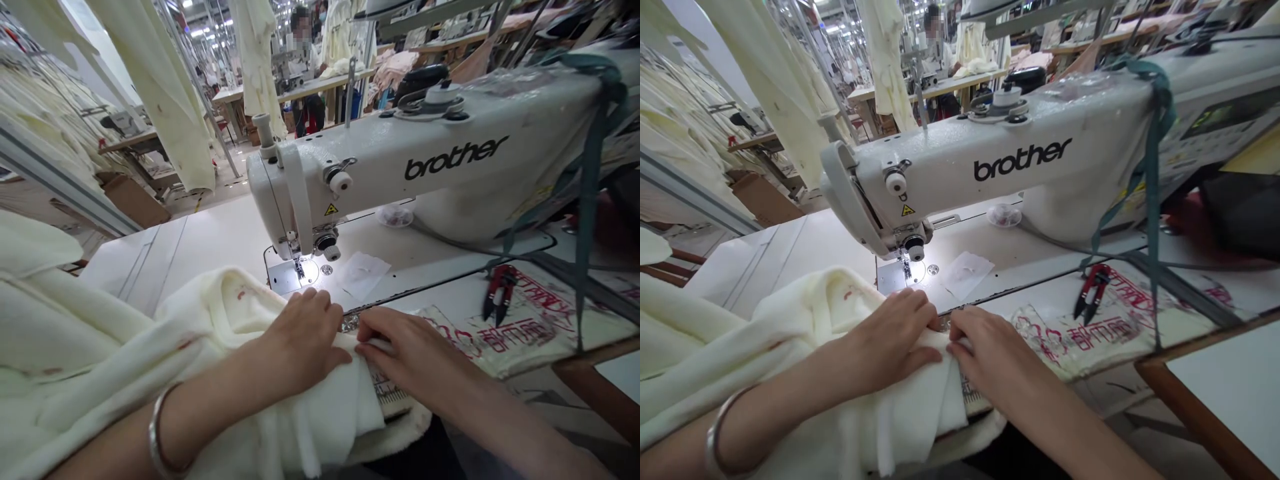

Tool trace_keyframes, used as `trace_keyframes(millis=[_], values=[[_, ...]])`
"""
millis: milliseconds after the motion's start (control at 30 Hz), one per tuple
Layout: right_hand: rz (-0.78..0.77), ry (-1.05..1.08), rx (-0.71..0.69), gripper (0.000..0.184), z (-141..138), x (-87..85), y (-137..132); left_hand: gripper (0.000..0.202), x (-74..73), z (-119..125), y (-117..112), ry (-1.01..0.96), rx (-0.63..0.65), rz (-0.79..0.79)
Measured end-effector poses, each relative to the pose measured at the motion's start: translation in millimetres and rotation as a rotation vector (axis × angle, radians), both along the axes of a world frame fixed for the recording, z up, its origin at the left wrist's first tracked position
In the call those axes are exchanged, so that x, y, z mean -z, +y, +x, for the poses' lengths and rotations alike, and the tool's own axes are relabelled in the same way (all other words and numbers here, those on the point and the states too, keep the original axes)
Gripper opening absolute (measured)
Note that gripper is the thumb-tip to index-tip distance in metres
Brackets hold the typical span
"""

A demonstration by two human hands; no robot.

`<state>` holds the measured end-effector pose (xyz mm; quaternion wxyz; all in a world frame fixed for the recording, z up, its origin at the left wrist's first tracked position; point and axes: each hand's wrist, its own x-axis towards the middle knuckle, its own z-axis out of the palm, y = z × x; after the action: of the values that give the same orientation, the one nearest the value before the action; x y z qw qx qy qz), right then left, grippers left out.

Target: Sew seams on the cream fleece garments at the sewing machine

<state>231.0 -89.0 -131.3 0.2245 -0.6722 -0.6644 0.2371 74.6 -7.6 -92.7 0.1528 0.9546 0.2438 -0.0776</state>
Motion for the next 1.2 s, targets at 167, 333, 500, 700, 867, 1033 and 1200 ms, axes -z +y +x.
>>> trace_keyframes(millis=[167,333,500,700,867,1033,1200], values=[[-0.033,0.048,-0.014,0.012,7,-4.1,5,0.015,4.1,-1,8,-0.012,-0.004,-0.145],[-0.130,0.185,-0.105,0.008,15,-25.8,21,0.019,-4.5,-15,15,-0.092,-0.149,-0.362],[-0.221,0.427,-0.184,0.009,19,-35.4,28,0.021,-9.6,-19,21,-0.157,-0.203,-0.426],[-0.404,0.605,-0.161,0.006,19,-37.3,28,0.024,-16.2,-15,16,-0.149,-0.249,-0.459],[-0.306,0.491,-0.146,0.007,20,-40.2,30,0.025,-17.0,-12,12,-0.126,-0.320,-0.429],[-0.317,0.566,-0.136,0.017,22,-32.7,29,0.021,-12.1,-14,7,-0.182,-0.357,-0.400],[-0.393,0.583,-0.172,0.012,21,-25.2,39,0.021,-3.0,-18,11,-0.211,-0.450,-0.487]])
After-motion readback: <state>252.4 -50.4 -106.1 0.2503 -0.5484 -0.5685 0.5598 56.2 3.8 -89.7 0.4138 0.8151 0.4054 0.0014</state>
